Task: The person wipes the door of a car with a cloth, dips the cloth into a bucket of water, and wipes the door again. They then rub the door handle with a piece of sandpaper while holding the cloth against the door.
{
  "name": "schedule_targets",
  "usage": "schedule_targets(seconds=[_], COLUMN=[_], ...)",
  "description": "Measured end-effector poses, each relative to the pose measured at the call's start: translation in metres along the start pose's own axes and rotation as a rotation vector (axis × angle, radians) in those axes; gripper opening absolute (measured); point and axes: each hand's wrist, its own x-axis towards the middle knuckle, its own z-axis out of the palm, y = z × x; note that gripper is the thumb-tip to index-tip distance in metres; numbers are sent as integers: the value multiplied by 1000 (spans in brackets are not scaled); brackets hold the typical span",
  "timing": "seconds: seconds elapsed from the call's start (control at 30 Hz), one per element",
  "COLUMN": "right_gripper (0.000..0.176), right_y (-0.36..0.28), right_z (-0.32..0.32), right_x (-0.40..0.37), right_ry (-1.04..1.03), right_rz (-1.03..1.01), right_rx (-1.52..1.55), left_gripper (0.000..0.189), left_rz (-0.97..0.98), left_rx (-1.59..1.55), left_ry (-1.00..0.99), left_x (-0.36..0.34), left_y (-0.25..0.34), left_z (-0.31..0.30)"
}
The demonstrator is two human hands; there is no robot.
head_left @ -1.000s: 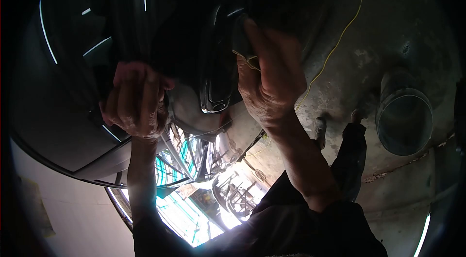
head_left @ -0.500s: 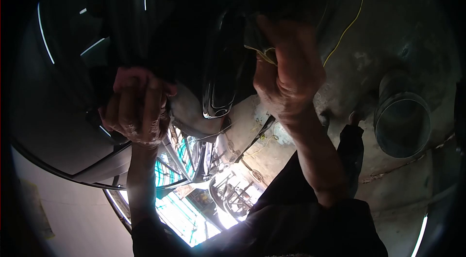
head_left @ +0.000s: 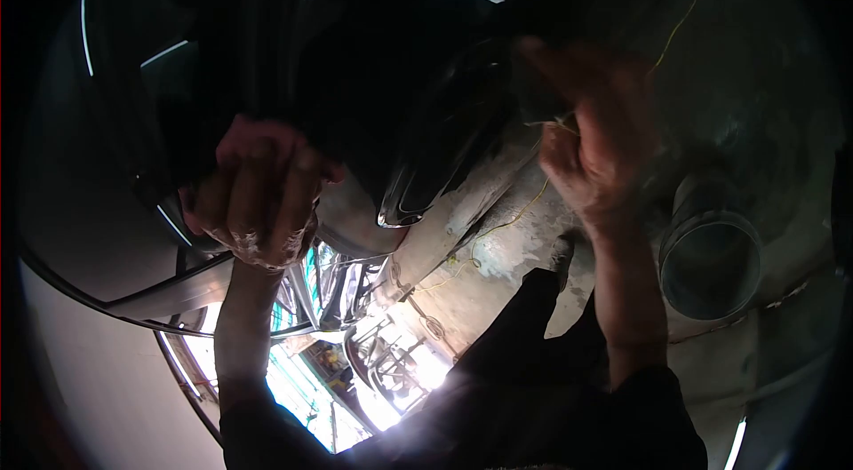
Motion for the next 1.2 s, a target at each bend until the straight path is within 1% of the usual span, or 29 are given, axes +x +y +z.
schedule_targets(seconds=[0.07, 0.17, 0.27, 0.33, 0.4, 0.5, 0.57, 0.63, 0.73, 0.8, 0.9, 1.0, 1.1, 1.13, 1.2], right_gripper=[53, 52, 47, 45, 48, 48, 49, 49, 49, 49, 45, 41, 38, 41, 39], right_y=[11, 18, 32, 32, 28, 29, 31, 28, 20, 21, 24, 20, 30, 25, 17], right_z=[-6, -13, -15, -16, -18, -14, -14, -14, -21, -31, -31, -24, -27, -28, -24], right_x=[1, 11, 19, 21, 22, 24, 21, 23, 36, 44, 45, 51, 52, 52, 52], right_ry=[-66, -157, -173, -195, -230, -191, -183, -194, -258, -340, -365, -370, -344, -335, -347], right_rz=[-36, -76, -200, -239, -245, -276, -286, -292, -297, -310, -363, -456, -412, -397, -443], right_rx=[37, 32, 66, 55, 36, 34, 32, 32, 18, -10, -65, -104, -54, -59, -106], left_gripper=[26, 24, 24, 25, 26, 31, 31, 27, 27, 27, 27, 28, 28, 28, 27], left_rz=[-20, -14, -14, -15, -16, 28, 26, -18, -18, -29, -50, -51, -46, -46, -46], left_rx=[15, 25, 26, 15, 13, 4, 4, -10, 13, 10, 6, 13, 22, 25, 5], left_ry=[-7, -12, 1, 11, -15, -34, -28, -27, -18, -12, 18, 40, 41, 38, 24], left_x=[-2, -2, -1, 1, 3, 7, 8, 4, 2, 4, 4, 3, 4, 4, 4], left_y=[2, 0, 1, 0, -2, -3, -5, -2, -1, 1, 5, 5, 3, 3, 5], left_z=[0, 0, 4, 4, 1, 0, 0, 0, 2, 1, 3, 7, 6, 6, 6])
